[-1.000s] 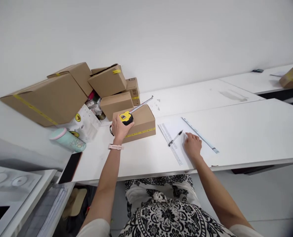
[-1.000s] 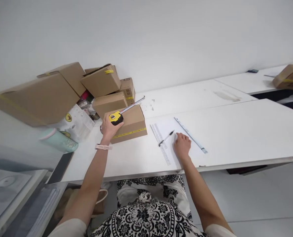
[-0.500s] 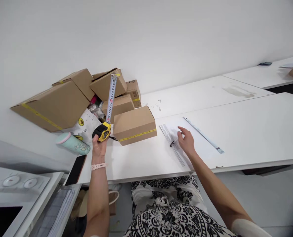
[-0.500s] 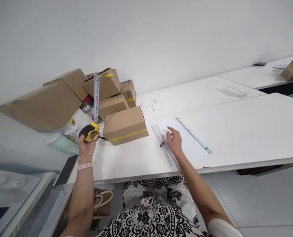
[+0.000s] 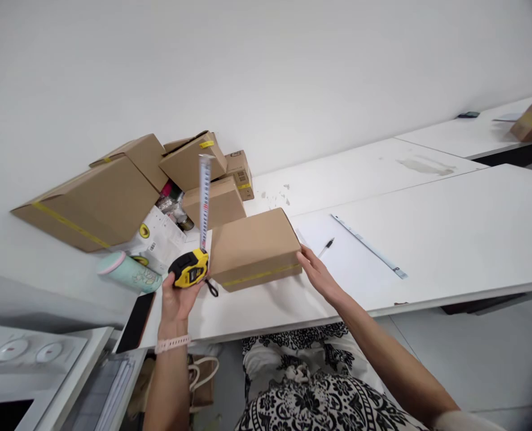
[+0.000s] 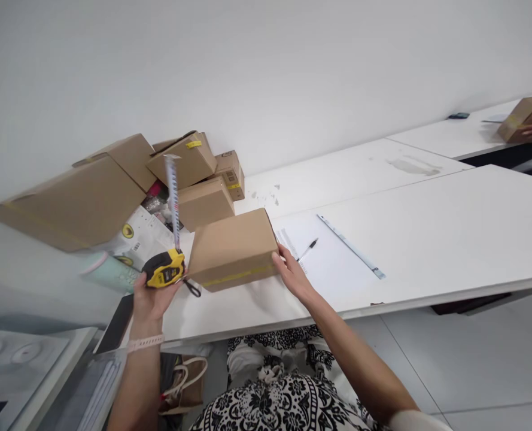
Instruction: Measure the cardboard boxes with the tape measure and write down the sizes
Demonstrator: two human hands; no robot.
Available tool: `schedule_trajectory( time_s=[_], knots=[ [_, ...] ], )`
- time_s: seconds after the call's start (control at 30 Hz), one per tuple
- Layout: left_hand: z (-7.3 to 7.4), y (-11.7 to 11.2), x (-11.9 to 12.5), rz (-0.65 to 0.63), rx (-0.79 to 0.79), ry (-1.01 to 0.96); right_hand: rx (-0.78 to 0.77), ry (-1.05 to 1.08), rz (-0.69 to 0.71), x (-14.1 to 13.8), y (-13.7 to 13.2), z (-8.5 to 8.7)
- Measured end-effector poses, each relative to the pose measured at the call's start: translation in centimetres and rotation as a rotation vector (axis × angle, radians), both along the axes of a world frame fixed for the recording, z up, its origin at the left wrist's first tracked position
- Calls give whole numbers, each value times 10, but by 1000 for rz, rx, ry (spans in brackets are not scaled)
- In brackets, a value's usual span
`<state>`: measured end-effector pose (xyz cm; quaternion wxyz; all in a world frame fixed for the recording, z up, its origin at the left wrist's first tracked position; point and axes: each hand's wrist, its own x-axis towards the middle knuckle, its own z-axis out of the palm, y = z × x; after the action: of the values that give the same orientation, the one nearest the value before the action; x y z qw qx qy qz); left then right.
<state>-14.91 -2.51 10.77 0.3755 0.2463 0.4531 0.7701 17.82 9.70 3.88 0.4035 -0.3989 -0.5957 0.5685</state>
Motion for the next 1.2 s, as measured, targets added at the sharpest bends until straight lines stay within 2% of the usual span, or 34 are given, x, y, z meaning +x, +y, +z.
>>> schedule_trajectory(
  time_s=[0.1, 0.17, 0.27, 0.33, 0.43, 0.6, 0.83, 0.9, 1.0, 1.1, 1.2],
  knots=[
    [15, -24, -3, 32, -135, 134, -46, -24, -75, 28, -21, -11],
    [33, -28, -7, 15, -257, 263, -45, -7, -182, 39, -24, -16],
    [63, -19, -8, -135, -465, 441, -6, 24, -316, 46, -19, -18],
    [80, -8, -5, -209, -553, 519, 16, 30, -345, 48, -17, -17],
    [94, 10, 2, -265, -647, 678, 33, 30, -344, 48, -17, -15],
    [96, 27, 1, -296, -741, 789, 68, -7, -328, 50, -19, -11],
    [102, 31, -31, -384, -785, 797, 146, -87, -299, 40, -17, 4],
    [99, 31, -40, -395, -791, 794, 261, -117, -268, 31, -19, 8],
    [90, 30, -49, -413, -787, 788, 516, -210, -200, 12, -19, 13],
    [80, 29, -52, -444, -755, 757, 726, -386, -142, -7, -16, 13],
    [77, 27, -52, -460, -745, 696, 862, -560, -132, -18, -11, 10]
  ],
)
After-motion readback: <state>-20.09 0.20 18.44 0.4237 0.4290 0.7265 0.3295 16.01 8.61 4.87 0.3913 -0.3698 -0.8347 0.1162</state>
